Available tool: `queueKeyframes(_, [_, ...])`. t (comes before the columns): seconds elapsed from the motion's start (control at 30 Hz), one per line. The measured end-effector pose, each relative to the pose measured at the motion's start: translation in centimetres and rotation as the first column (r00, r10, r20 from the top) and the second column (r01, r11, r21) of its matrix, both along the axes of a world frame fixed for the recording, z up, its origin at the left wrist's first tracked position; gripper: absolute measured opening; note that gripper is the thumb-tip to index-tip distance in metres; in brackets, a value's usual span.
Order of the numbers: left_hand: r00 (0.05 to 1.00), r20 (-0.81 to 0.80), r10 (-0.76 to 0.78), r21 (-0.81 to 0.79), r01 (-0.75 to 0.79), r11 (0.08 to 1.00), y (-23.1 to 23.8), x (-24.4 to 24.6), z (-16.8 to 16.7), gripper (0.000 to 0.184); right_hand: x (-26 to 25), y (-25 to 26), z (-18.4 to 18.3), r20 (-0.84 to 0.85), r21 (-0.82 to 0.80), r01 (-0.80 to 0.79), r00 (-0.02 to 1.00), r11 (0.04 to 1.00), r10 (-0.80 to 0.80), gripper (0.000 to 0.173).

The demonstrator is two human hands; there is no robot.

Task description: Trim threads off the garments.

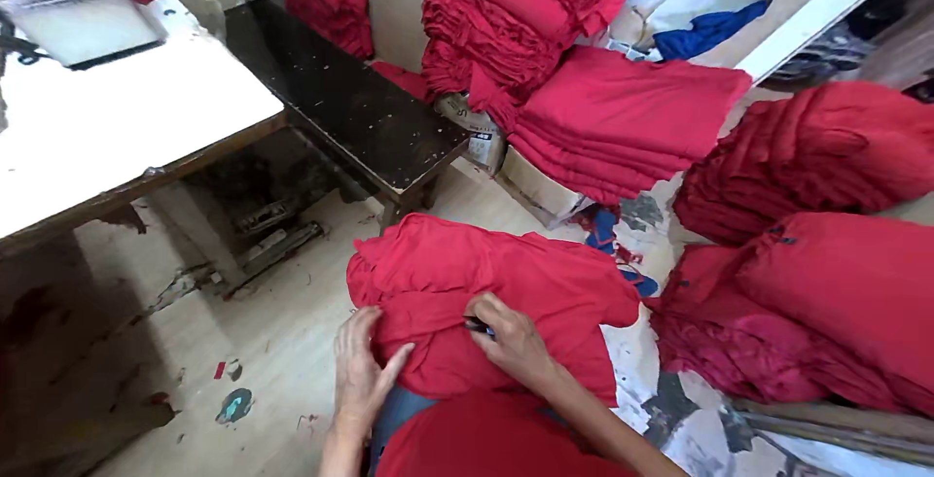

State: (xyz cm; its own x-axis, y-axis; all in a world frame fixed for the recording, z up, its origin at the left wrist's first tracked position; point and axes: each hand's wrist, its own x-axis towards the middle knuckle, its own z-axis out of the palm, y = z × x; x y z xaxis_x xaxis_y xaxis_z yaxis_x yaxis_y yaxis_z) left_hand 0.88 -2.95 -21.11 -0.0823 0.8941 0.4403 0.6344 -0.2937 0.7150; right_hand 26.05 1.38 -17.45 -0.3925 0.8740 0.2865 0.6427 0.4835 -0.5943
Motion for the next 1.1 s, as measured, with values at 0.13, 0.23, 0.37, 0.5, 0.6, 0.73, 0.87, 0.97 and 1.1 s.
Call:
queueKeyframes(0.13, [0.999, 0.022, -0.036, -0.006, 0.036, 0.999, 0.8, 1.6, 1.3, 0.019, -0.5, 0.6, 2.3, -0.297, -0.208, -0.03, 0.954, 0.978, -0.034, 0.017])
queueKeyframes(0.23, [0.879, 0.477, -0.002, -0.187, 0.104, 0.977, 1.5, 1.7, 3.1, 0.016, -0.3, 1.6, 2.7, -0.448, -0.38, -0.061, 0.885, 0.923, -0.126, 0.015])
queueKeyframes(0.37, [0.66, 0.749, 0.049, -0.247, 0.21, 0.946, 2.6, 1.8, 3.4, 0.02, -0.4, 2.3, 2.1, -0.515, -0.493, -0.051, 0.822, 0.869, -0.244, 0.013])
queueKeyframes(0.5, [0.809, 0.566, -0.158, -0.33, 0.399, 0.856, 2.2, 1.5, 4.3, 0.02, -0.6, 1.9, 2.3, -0.487, -0.47, -0.123, 0.862, 0.874, -0.141, 0.012])
queueKeyframes(0.6, [0.889, 0.414, -0.198, -0.243, 0.317, 0.917, 2.3, 0.7, 5.1, 0.014, 0.4, 1.0, 4.4, -0.001, -0.458, 0.039, 0.999, 0.888, -0.044, 0.024])
queueKeyframes(0.73, [0.853, 0.52, -0.045, -0.07, 0.095, 0.993, 3.3, -1.9, 5.3, 0.008, 2.7, -0.4, 6.1, 0.387, -0.383, 0.387, 0.892, 0.839, -0.235, 0.027])
queueKeyframes(0.87, [0.866, 0.488, 0.108, -0.113, -0.06, 0.992, 3.2, -3.5, 3.8, 0.007, 6.7, -2.1, 5.9, 0.463, -0.29, 0.601, 0.769, 0.745, -0.44, 0.027])
queueKeyframes(0.97, [0.903, 0.324, 0.283, -0.232, -0.214, 0.949, 2.8, -3.9, 2.2, 0.014, 9.3, -3.2, 5.7, 0.52, -0.282, 0.723, 0.668, 0.631, -0.532, 0.028])
queueKeyframes(1.1, [0.915, -0.2, 0.351, -0.385, -0.403, 0.831, 3.4, -4.3, 1.4, 0.034, 12.3, -4.6, 5.7, 0.5, -0.259, 0.832, 0.55, 0.49, -0.669, 0.028])
